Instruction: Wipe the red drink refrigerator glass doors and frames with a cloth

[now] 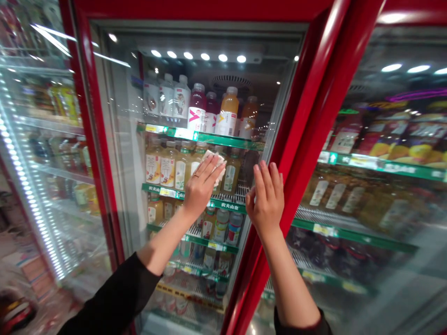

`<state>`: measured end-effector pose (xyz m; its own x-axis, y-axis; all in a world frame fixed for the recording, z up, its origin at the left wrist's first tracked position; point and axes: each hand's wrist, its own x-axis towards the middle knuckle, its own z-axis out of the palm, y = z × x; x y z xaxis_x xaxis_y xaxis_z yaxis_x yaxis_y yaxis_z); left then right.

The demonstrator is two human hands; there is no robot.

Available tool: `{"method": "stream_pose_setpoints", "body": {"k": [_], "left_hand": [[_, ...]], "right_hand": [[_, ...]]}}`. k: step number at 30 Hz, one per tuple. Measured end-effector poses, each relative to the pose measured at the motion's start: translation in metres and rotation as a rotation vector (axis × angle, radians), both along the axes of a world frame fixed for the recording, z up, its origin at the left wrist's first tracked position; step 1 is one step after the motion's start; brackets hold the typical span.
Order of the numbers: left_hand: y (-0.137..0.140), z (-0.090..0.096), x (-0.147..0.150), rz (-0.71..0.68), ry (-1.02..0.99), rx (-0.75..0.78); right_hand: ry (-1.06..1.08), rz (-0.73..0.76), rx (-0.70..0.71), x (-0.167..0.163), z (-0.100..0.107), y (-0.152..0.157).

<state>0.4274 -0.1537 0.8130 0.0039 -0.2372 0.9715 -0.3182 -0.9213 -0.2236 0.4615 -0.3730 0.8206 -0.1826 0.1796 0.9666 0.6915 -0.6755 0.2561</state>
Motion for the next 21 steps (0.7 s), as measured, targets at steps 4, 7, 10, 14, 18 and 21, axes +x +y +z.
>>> {"method": "stream_pose_setpoints", "body": {"k": [4,7,10,14,18,21], "left_hand": [[0.003,0.022,0.003,-0.018,0.016,-0.047],[-0.007,0.004,0.002,-0.036,-0.018,-0.15],[-0.028,-0.012,0.003,-0.043,-0.021,-0.152],[-0.041,0.012,0.01,-0.024,-0.011,0.09],[-0.035,0.035,0.013,0.001,-0.064,0.007],[-0.045,0.017,0.013,-0.004,-0.109,-0.175]], "right_hand": [[0.064,-0.007,0.042,0.003,0.0,0.001],[0.122,0.003,0.052,0.003,0.001,0.005],[0.16,-0.011,0.035,0.003,0.0,0.004],[0.156,-0.05,-0.036,0.008,-0.004,-0.012],[0.168,-0.095,-0.044,0.011,-0.012,-0.035],[0.18,-0.139,-0.044,0.01,-0.015,-0.043]]}}
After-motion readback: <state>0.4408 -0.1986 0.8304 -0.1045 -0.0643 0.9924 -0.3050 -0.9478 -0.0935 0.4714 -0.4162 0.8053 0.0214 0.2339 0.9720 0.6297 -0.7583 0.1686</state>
